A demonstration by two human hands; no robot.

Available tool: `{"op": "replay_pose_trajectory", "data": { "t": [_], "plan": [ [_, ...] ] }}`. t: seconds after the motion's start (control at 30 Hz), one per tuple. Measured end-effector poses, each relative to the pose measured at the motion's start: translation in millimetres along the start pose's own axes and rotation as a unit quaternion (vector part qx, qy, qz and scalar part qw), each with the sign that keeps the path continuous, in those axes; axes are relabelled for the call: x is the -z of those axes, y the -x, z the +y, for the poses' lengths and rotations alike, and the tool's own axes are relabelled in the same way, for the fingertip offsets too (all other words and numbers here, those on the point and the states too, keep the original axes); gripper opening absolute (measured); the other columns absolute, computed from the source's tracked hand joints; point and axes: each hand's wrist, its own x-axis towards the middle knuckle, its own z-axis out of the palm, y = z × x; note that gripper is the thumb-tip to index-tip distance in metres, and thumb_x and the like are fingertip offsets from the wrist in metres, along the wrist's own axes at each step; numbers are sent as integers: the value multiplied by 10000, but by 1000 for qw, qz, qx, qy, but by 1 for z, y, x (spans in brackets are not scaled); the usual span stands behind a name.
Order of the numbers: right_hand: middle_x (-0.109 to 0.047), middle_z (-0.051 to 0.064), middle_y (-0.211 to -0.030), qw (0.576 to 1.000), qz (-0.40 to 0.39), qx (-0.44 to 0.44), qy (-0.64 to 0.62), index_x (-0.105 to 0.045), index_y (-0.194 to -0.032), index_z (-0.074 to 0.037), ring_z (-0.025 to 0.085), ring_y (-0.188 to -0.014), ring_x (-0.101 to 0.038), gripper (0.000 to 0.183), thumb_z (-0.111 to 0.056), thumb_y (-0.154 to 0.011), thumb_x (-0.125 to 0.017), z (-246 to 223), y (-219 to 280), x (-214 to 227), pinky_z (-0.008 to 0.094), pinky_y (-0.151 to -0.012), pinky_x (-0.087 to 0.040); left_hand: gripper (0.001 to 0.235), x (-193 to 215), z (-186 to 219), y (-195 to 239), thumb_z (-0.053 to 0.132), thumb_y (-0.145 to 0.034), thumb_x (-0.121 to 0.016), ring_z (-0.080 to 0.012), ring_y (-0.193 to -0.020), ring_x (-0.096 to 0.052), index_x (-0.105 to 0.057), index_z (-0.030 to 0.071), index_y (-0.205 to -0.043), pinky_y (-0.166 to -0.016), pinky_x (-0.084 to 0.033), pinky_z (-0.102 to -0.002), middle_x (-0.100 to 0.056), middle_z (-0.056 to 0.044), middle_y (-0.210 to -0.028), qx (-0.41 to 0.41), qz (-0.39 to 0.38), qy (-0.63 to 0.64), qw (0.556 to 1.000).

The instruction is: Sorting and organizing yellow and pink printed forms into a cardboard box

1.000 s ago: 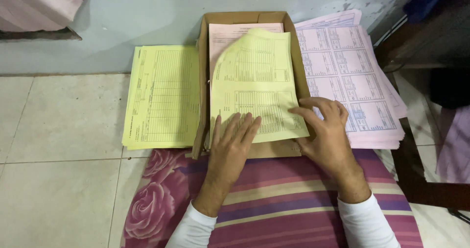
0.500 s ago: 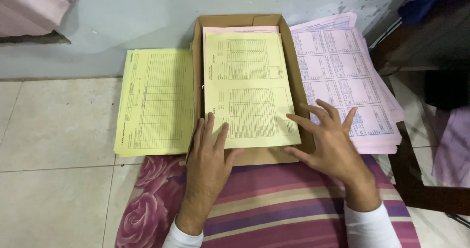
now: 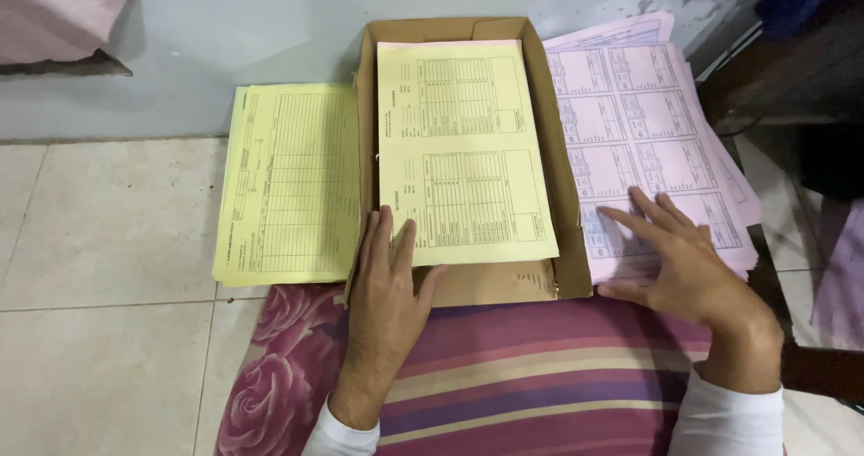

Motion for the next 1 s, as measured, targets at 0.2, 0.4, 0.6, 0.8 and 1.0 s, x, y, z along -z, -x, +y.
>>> {"op": "replay_pose_trajectory", "data": {
  "t": [0.2,0.4,0.6,0.8,1.0],
  "plan": [
    [-346,-43,-1682,999,12,-11,-34,-542,-1468,-398,170,-1600,-210,894,-247,-674,-922,-6,5,10,447,-1224,-261,609,-2,-4,-2,311,-973,-705,-382,-1531,-320,-520,31,-1481,-1226,-361,-492,-291,-233,-1651,3,2,68,998],
    [-562,12,-1543,993,95,65,-21,-681,-1356,-336,218,-1450,-481,766,-266,-633,-925,21,0,1,403,-1145,-369,550,4,-2,-5,267,-987,-678,-379,-1532,-319,-535,37,-1465,-1228,-350,-480,-335,-221,-1634,20,-8,97,995],
    [-719,44,-1346,985,131,112,-6,-771,-1228,-195,204,-1232,-676,528,-269,-714,-865,19,4,6,353,-1022,-491,549,0,-4,-6,251,-977,-696,-387,-1530,-319,-546,17,-1451,-1223,-353,-486,-344,-226,-1628,20,-3,108,994],
    [-281,135,-1700,995,100,-21,-1,-563,-1452,-255,305,-1579,-229,781,-501,-742,-777,10,1,2,516,-1165,-297,550,-2,-5,-5,255,-981,-690,-374,-1537,-312,-538,20,-1455,-1226,-357,-483,-341,-224,-1629,24,-4,117,993],
    [-230,122,-1711,993,72,-95,-11,-483,-1507,-295,369,-1551,-220,865,-510,-725,-782,-10,3,9,602,-1175,-279,551,0,-3,-5,286,-981,-680,-366,-1533,-320,-553,31,-1453,-1228,-343,-467,-346,-220,-1635,33,-11,96,995]
  ]
}}
